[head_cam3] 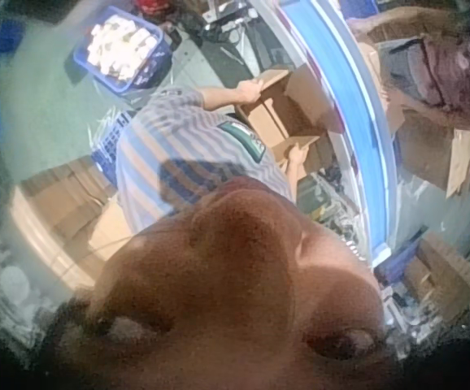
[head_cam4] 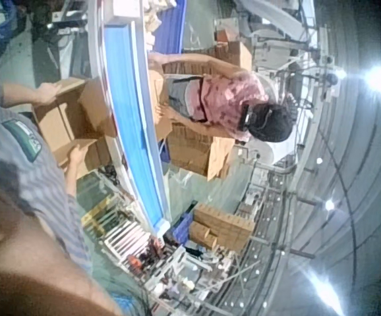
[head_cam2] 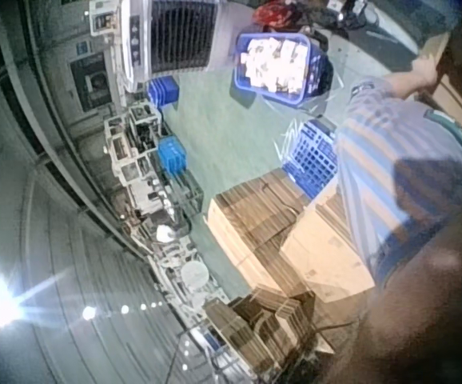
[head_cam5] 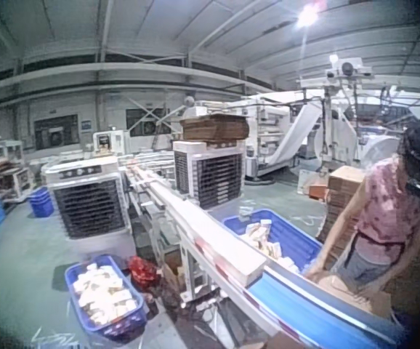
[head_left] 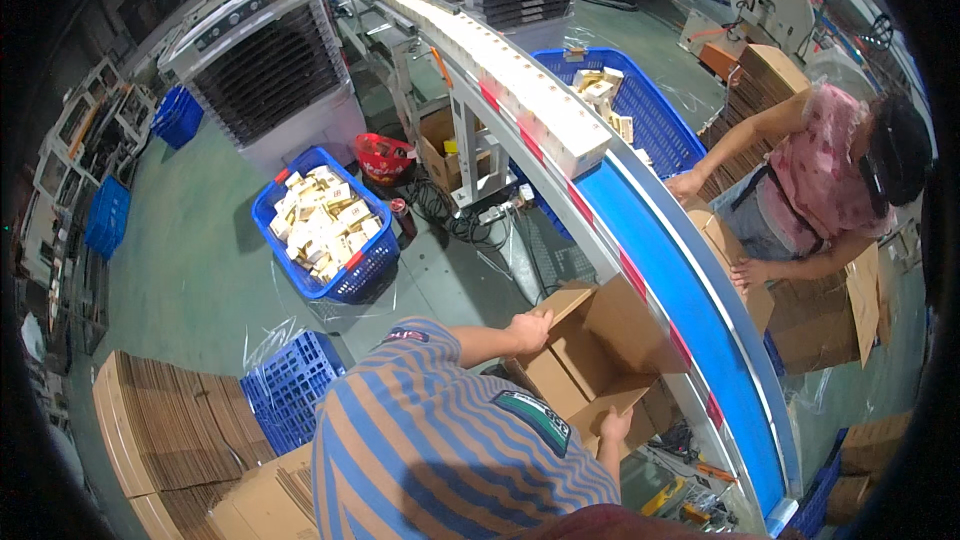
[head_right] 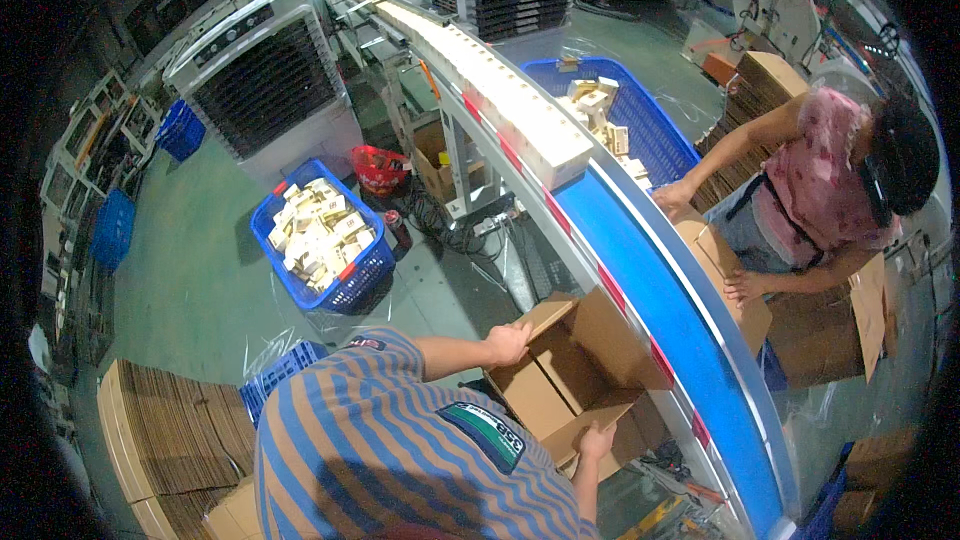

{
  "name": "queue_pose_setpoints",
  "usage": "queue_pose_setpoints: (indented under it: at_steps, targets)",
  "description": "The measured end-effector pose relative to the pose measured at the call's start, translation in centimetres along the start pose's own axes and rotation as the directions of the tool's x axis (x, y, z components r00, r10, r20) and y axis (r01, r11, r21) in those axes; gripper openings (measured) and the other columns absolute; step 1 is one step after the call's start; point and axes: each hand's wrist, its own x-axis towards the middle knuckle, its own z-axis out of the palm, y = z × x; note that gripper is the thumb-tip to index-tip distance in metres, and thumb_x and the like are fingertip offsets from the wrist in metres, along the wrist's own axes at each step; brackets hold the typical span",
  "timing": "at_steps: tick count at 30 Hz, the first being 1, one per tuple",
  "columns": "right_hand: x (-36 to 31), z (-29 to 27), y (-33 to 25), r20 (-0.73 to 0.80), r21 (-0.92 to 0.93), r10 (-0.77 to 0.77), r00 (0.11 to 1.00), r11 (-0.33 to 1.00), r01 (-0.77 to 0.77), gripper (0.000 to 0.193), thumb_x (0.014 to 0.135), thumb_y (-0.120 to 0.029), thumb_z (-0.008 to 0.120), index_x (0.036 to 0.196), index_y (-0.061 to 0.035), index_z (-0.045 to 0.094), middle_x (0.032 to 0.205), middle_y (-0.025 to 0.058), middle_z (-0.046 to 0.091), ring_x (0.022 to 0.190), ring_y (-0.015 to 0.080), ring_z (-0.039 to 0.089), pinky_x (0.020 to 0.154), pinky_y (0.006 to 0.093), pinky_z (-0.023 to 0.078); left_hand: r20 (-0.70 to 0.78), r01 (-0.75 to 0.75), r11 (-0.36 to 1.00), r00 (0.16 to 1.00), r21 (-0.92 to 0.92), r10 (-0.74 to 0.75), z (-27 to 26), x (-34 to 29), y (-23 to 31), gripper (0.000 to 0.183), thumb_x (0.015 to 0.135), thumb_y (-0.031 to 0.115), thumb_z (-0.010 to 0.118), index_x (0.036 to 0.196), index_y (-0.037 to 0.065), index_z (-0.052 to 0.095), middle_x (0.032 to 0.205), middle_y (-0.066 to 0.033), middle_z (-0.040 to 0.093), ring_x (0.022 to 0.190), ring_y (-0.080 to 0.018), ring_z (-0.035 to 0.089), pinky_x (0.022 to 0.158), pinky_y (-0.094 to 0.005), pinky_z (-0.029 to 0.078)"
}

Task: The person takes rows of packaged items from a conveyor belt and places them into a cardboard carton, then folds the flaps of the filled carton to close it and moves it toward a taping machine.

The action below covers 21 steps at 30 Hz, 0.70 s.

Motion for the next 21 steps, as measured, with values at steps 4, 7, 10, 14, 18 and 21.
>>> queue_pose_setpoints:
  at_steps: [4, 7, 10, 14, 18, 21]
  targets:
    - [2.1, 1.1, 4.1, -0.045, -0.064, -0.113, 0.993, 0.992, 0.110, 0.045, 0.082, -0.008, 0.058, 0.124, -0.0005, 0.047, 0.114, 0.0191, 0.060, 0.106, 0.0341, 0.057, 0.090, 0.0386, 0.043, 0.024, 0.017, 1.000, 1.000, 0.003, -0.017, -0.3, -0.2, 0.0, 0.047, 0.085, 0.026, 0.058, 0.121, 0.002, 0.040, 0.107, -0.0190, 0.060, 0.097, -0.0316, 0.062, 0.078, -0.0405, 0.052]
    - [1.8, 0.9, 3.9, -0.010, -0.074, -0.008, 1.000, 0.997, 0.007, 0.046, 0.082, -0.012, 0.058, 0.125, -0.0017, 0.047, 0.116, 0.0200, 0.059, 0.108, 0.0349, 0.056, 0.092, 0.0396, 0.042, 0.020, 0.011, 1.000, 1.000, -0.008, -0.011, 0.1, -0.2, -0.3, 0.046, 0.084, 0.025, 0.058, 0.119, 0.002, 0.040, 0.106, -0.0189, 0.060, 0.096, -0.0320, 0.062, 0.078, -0.0411, 0.052]
    - [0.9, 0.2, 2.4, 0.030, -0.175, -0.029, 0.999, 0.984, 0.034, 0.047, 0.082, -0.017, 0.058, 0.125, -0.0030, 0.047, 0.117, 0.0191, 0.059, 0.109, 0.0354, 0.055, 0.093, 0.0409, 0.041, 0.000, 0.012, 1.000, 1.000, -0.026, -0.012, 0.6, 0.0, -0.4, 0.045, 0.083, 0.026, 0.059, 0.118, 0.003, 0.041, 0.105, -0.0190, 0.060, 0.095, -0.0324, 0.062, 0.078, -0.0424, 0.051]
    - [0.3, -0.3, 1.9, 0.001, -0.165, -0.029, 1.000, 0.986, 0.028, 0.047, 0.083, -0.020, 0.056, 0.127, -0.0059, 0.046, 0.118, 0.0185, 0.058, 0.109, 0.0362, 0.054, 0.095, 0.0415, 0.040, 0.024, 0.054, 0.998, 0.998, -0.017, -0.053, 0.4, 0.1, 0.5, 0.045, 0.082, 0.031, 0.060, 0.116, 0.005, 0.043, 0.108, -0.0178, 0.059, 0.097, -0.0335, 0.061, 0.080, -0.0445, 0.050]
    - [0.9, 0.5, 2.4, -0.020, -0.201, -0.016, 1.000, 0.980, 0.012, 0.056, 0.082, -0.027, 0.057, 0.133, -0.0082, 0.041, 0.117, 0.0219, 0.059, 0.108, 0.0376, 0.056, 0.093, 0.0431, 0.043, 0.045, 0.094, 0.994, 0.994, 0.062, -0.097, 0.7, 0.3, 0.0, 0.050, 0.085, 0.033, 0.057, 0.123, 0.005, 0.039, 0.110, -0.0194, 0.058, 0.098, -0.0342, 0.060, 0.081, -0.0441, 0.050]
    - [0.3, 0.1, 0.7, 0.001, -0.145, 0.059, 0.998, 0.988, -0.058, 0.056, 0.082, -0.026, 0.058, 0.132, -0.0095, 0.042, 0.114, 0.0201, 0.061, 0.105, 0.0370, 0.057, 0.091, 0.0430, 0.044, 0.050, 0.074, 0.989, 0.995, 0.130, -0.081, 0.8, 0.5, 0.0, 0.054, 0.084, 0.035, 0.058, 0.123, 0.004, 0.038, 0.112, -0.0201, 0.058, 0.100, -0.0340, 0.060, 0.082, -0.0439, 0.050]
